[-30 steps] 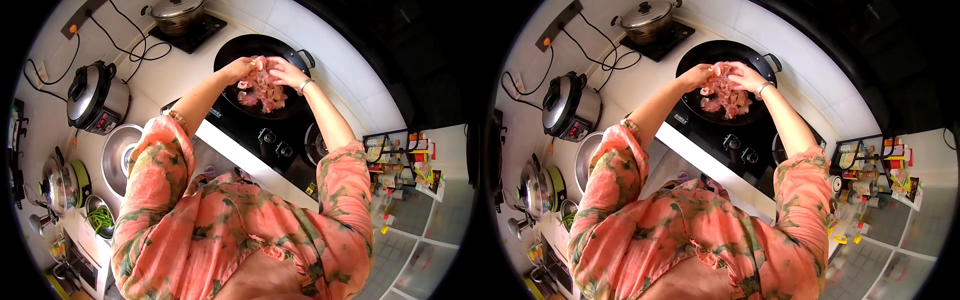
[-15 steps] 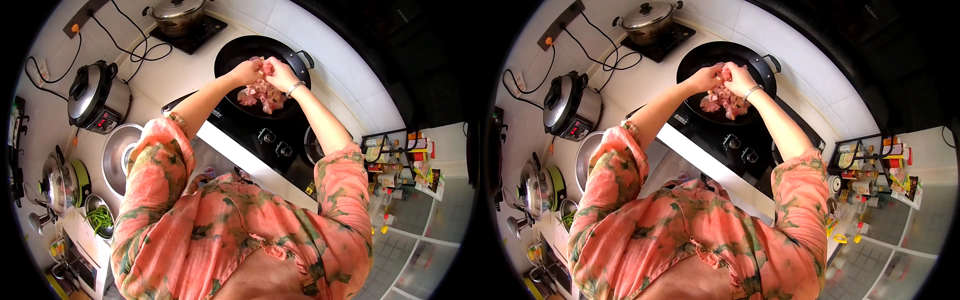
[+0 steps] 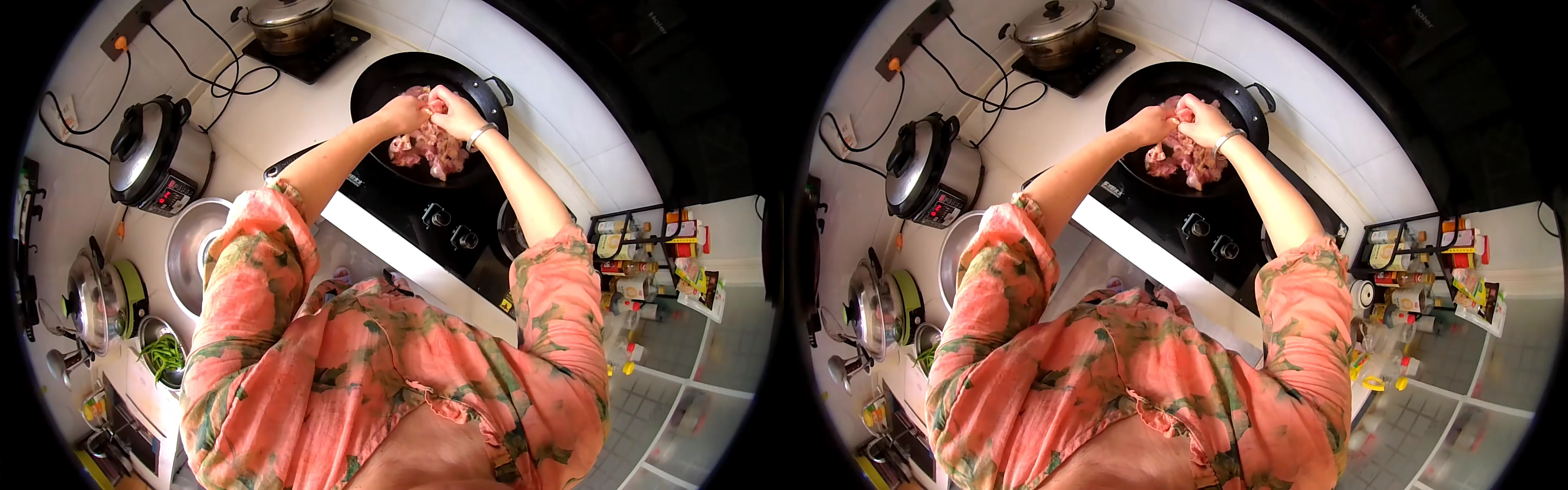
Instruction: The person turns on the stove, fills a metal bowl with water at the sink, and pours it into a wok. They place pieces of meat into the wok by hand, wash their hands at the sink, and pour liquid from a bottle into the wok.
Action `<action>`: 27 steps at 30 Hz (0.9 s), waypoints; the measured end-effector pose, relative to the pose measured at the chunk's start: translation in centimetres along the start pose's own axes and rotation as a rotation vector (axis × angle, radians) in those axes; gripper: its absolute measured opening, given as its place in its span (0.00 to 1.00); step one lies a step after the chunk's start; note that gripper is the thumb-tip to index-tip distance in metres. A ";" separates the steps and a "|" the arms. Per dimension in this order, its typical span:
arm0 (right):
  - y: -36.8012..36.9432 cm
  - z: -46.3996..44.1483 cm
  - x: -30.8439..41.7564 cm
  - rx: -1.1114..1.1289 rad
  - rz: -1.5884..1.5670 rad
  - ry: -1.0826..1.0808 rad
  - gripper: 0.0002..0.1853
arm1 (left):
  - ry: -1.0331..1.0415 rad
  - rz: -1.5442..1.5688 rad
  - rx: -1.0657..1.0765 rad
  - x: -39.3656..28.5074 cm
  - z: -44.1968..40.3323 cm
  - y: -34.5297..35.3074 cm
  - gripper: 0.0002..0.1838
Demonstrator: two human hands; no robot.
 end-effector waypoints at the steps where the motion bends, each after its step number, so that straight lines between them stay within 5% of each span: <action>1: -0.1 -0.1 0.0 -0.011 0.020 0.005 0.10 | -0.073 -0.007 0.022 0.3 0.0 0.0 0.17; 7: 0.3 -1.2 -2.7 -0.021 0.163 0.153 0.08 | -0.289 0.053 -0.018 0.8 0.4 -0.1 0.16; 11: 1.4 -1.6 -1.4 -0.065 -0.245 -0.055 0.14 | -0.246 0.161 -0.012 1.0 0.2 -0.2 0.17; 14: 1.5 -1.1 -0.7 -0.019 0.617 -0.041 0.14 | -0.207 -0.021 -0.010 1.5 -0.6 0.1 0.17; 23: 1.3 -2.4 -3.4 -0.048 0.739 -0.058 0.13 | -0.218 -0.140 -0.051 1.7 -1.1 1.0 0.18; 25: -0.3 -1.7 -8.2 0.005 0.377 0.425 0.14 | -0.209 -0.122 -0.060 2.0 -1.0 0.6 0.18; 27: -1.3 -1.3 -10.5 0.098 0.782 0.373 0.16 | -0.120 0.055 -0.176 1.2 -1.4 -1.3 0.17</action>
Point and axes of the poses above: each hand's wrist, its own z-axis away from the middle knuckle, its own y-axis out of the palm, x = y × z, the point moved 7 cm from there along -z, towards the middle knuckle, and after that the axes turned 5 degrees about z, right-handed, at the moved point
